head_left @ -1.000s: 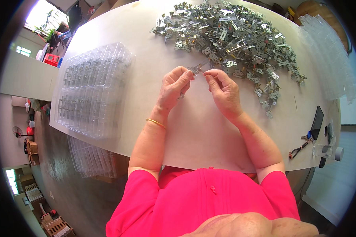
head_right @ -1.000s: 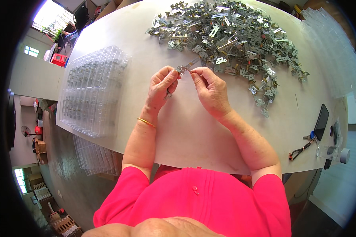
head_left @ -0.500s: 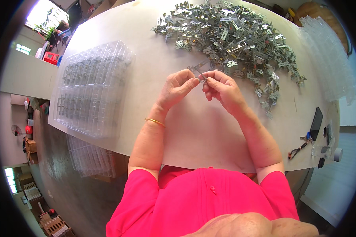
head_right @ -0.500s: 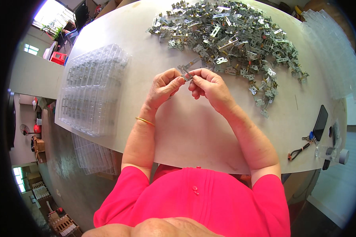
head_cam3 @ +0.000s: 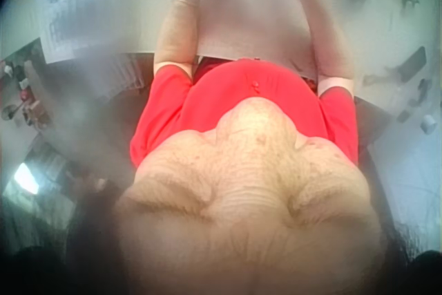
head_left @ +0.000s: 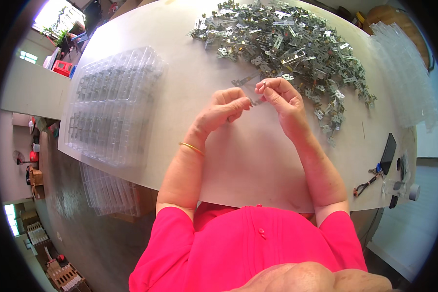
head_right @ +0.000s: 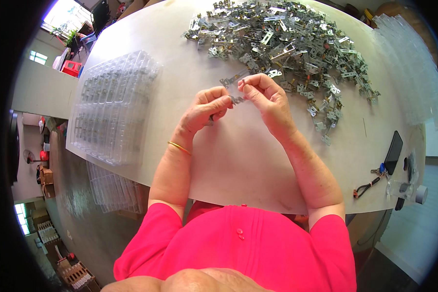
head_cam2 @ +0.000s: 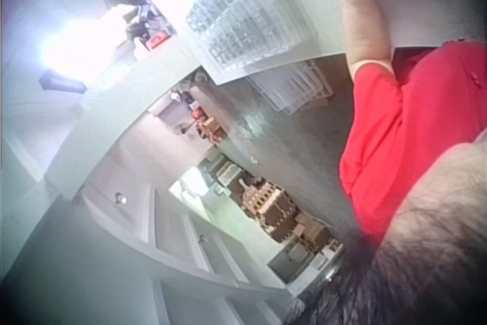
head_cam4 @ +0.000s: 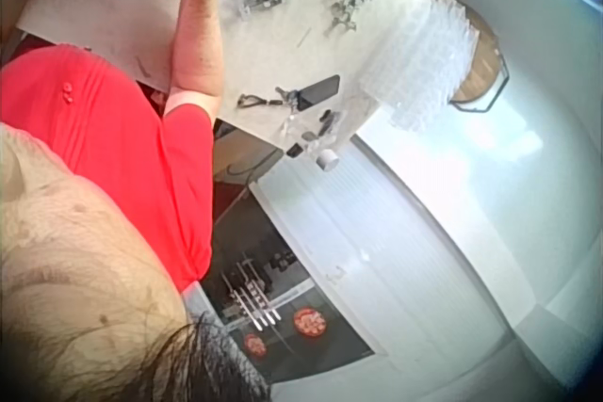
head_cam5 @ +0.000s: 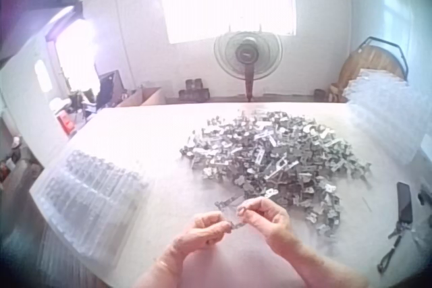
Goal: The person picks up a metal bracket and a pin, inserts the pin into the bracket, and places the assembled unit into a plastic tray, repeating the process.
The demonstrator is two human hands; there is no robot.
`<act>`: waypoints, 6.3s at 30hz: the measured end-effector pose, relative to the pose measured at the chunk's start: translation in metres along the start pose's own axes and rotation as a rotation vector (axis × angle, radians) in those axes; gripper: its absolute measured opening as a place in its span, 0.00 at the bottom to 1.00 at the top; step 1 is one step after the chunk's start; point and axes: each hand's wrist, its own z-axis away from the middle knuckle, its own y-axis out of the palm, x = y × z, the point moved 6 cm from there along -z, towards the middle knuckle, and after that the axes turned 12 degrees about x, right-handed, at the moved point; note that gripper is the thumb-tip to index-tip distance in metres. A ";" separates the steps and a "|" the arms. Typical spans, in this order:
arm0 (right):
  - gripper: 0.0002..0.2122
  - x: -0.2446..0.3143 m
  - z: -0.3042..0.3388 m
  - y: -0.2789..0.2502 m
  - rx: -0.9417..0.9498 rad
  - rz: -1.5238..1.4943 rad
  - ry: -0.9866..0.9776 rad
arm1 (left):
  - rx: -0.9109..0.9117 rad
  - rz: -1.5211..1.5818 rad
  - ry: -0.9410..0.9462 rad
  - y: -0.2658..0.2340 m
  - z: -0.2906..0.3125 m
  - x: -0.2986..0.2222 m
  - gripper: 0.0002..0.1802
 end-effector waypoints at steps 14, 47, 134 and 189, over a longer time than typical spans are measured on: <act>0.03 0.004 0.000 0.010 0.047 0.048 -0.145 | 0.110 0.409 0.172 -0.011 -0.004 0.006 0.21; 0.03 0.002 0.007 0.016 -0.137 0.393 -0.020 | -0.208 0.107 0.235 -0.010 -0.004 0.005 0.15; 0.05 0.005 0.013 0.003 -0.179 0.337 0.047 | -0.158 -0.015 0.264 0.008 -0.003 -0.004 0.17; 0.06 0.017 0.026 -0.008 -0.204 0.342 -0.073 | 0.016 -0.014 0.274 0.021 -0.009 -0.011 0.12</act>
